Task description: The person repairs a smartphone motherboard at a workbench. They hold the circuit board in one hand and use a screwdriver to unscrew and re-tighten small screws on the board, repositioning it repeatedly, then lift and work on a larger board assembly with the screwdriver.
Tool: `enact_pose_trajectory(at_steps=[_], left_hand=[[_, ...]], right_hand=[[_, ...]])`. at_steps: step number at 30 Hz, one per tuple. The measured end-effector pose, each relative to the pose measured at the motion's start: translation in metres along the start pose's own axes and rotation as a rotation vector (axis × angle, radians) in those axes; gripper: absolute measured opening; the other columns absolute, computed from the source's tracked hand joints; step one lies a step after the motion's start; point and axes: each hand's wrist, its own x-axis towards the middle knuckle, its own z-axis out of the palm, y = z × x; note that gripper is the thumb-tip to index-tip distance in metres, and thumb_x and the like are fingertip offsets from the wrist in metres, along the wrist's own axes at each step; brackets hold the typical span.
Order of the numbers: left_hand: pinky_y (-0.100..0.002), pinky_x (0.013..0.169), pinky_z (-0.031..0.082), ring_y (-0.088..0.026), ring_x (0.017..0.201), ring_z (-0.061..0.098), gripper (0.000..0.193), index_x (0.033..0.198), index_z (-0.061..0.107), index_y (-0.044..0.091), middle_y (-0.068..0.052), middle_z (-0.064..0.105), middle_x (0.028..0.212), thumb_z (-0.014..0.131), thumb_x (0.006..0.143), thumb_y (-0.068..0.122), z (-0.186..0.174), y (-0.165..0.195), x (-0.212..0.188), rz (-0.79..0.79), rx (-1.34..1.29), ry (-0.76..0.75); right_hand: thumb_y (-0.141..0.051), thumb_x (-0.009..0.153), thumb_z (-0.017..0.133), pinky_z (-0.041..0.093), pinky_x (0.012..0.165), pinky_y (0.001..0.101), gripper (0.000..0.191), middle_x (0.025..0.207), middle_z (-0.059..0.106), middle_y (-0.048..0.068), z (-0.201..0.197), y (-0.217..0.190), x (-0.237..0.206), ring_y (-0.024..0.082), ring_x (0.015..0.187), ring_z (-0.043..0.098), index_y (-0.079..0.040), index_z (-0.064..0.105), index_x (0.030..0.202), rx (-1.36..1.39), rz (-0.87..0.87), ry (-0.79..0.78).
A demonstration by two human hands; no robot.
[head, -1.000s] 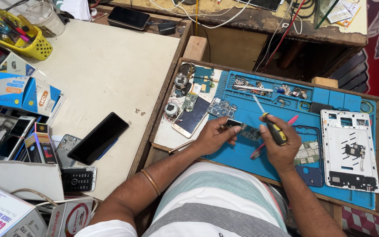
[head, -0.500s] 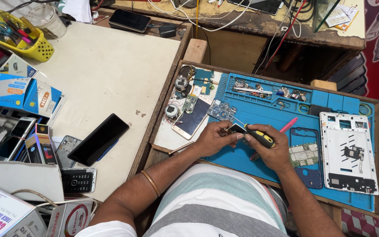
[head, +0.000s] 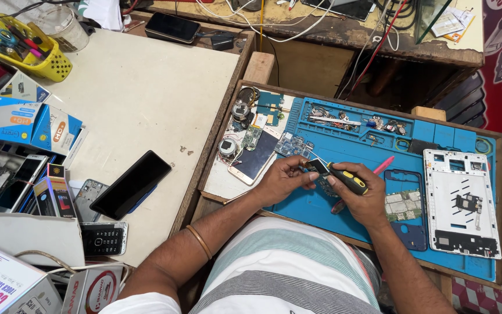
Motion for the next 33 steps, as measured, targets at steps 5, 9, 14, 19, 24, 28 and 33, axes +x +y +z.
enact_pose_trajectory(at_steps=[5, 9, 14, 19, 24, 28, 33], left_hand=[[-0.025, 0.079, 0.064, -0.010, 0.087, 0.071, 0.020, 0.113, 0.065, 0.003, -0.006, 0.070, 0.099, 0.068, 0.102, 0.020, -0.0024, -0.0016, 0.0001, -0.019, -0.008, -0.042], [-0.025, 0.078, 0.064, -0.010, 0.087, 0.071, 0.018, 0.111, 0.064, 0.002, -0.007, 0.069, 0.098, 0.069, 0.103, 0.018, -0.0033, -0.0051, 0.0005, -0.016, -0.018, -0.039], [-0.025, 0.077, 0.063, -0.010, 0.085, 0.071, 0.020, 0.114, 0.064, 0.002, -0.006, 0.069, 0.099, 0.068, 0.102, 0.018, -0.0041, -0.0073, 0.0013, -0.023, -0.023, -0.026], [-0.026, 0.080, 0.065, -0.010, 0.088, 0.072, 0.023, 0.116, 0.063, 0.001, -0.008, 0.070, 0.099, 0.069, 0.101, 0.018, -0.0037, -0.0066, 0.0021, -0.030, -0.027, -0.036], [-0.026, 0.080, 0.065, -0.012, 0.088, 0.073, 0.027, 0.120, 0.064, 0.000, -0.010, 0.071, 0.099, 0.069, 0.100, 0.017, -0.0036, -0.0057, 0.0025, -0.015, -0.008, -0.035], [-0.027, 0.079, 0.065, -0.012, 0.087, 0.072, 0.024, 0.116, 0.065, -0.001, -0.009, 0.070, 0.099, 0.068, 0.101, 0.017, -0.0039, -0.0058, 0.0022, -0.033, -0.010, -0.016], [-0.027, 0.077, 0.064, -0.011, 0.085, 0.071, 0.022, 0.115, 0.066, -0.001, -0.009, 0.071, 0.096, 0.067, 0.102, 0.018, -0.0043, -0.0070, 0.0028, -0.040, 0.001, -0.024]], right_hand=[[-0.008, 0.089, 0.079, 0.061, 0.082, 0.0236, 0.030, 0.111, 0.075, 0.008, 0.0004, -0.0009, 0.0008, 0.011, 0.099, 0.073, -0.006, 0.071, 0.118, 0.046, 0.010, 0.009], [-0.008, 0.088, 0.080, 0.060, 0.080, 0.0233, 0.030, 0.108, 0.075, 0.008, -0.0005, -0.0017, 0.0017, 0.011, 0.097, 0.072, -0.007, 0.072, 0.117, 0.046, 0.041, -0.012], [-0.009, 0.086, 0.080, 0.060, 0.073, 0.0229, 0.030, 0.104, 0.075, 0.007, 0.0000, -0.0030, 0.0016, 0.010, 0.092, 0.072, -0.007, 0.072, 0.115, 0.029, 0.109, -0.014], [-0.008, 0.088, 0.080, 0.060, 0.078, 0.0233, 0.027, 0.107, 0.074, 0.007, 0.0008, -0.0058, 0.0036, 0.011, 0.095, 0.072, -0.006, 0.072, 0.114, 0.044, 0.074, 0.024], [-0.007, 0.089, 0.079, 0.059, 0.080, 0.0236, 0.026, 0.108, 0.073, 0.007, 0.0003, -0.0086, 0.0042, 0.011, 0.097, 0.071, -0.005, 0.072, 0.114, 0.039, 0.076, 0.034], [-0.007, 0.088, 0.079, 0.060, 0.079, 0.0239, 0.026, 0.108, 0.073, 0.007, 0.0003, -0.0086, 0.0045, 0.011, 0.096, 0.071, -0.005, 0.072, 0.114, 0.046, 0.091, 0.029], [-0.006, 0.089, 0.079, 0.060, 0.081, 0.0240, 0.026, 0.108, 0.073, 0.007, 0.0006, -0.0071, 0.0047, 0.012, 0.098, 0.072, -0.004, 0.072, 0.114, 0.049, 0.065, 0.012]])
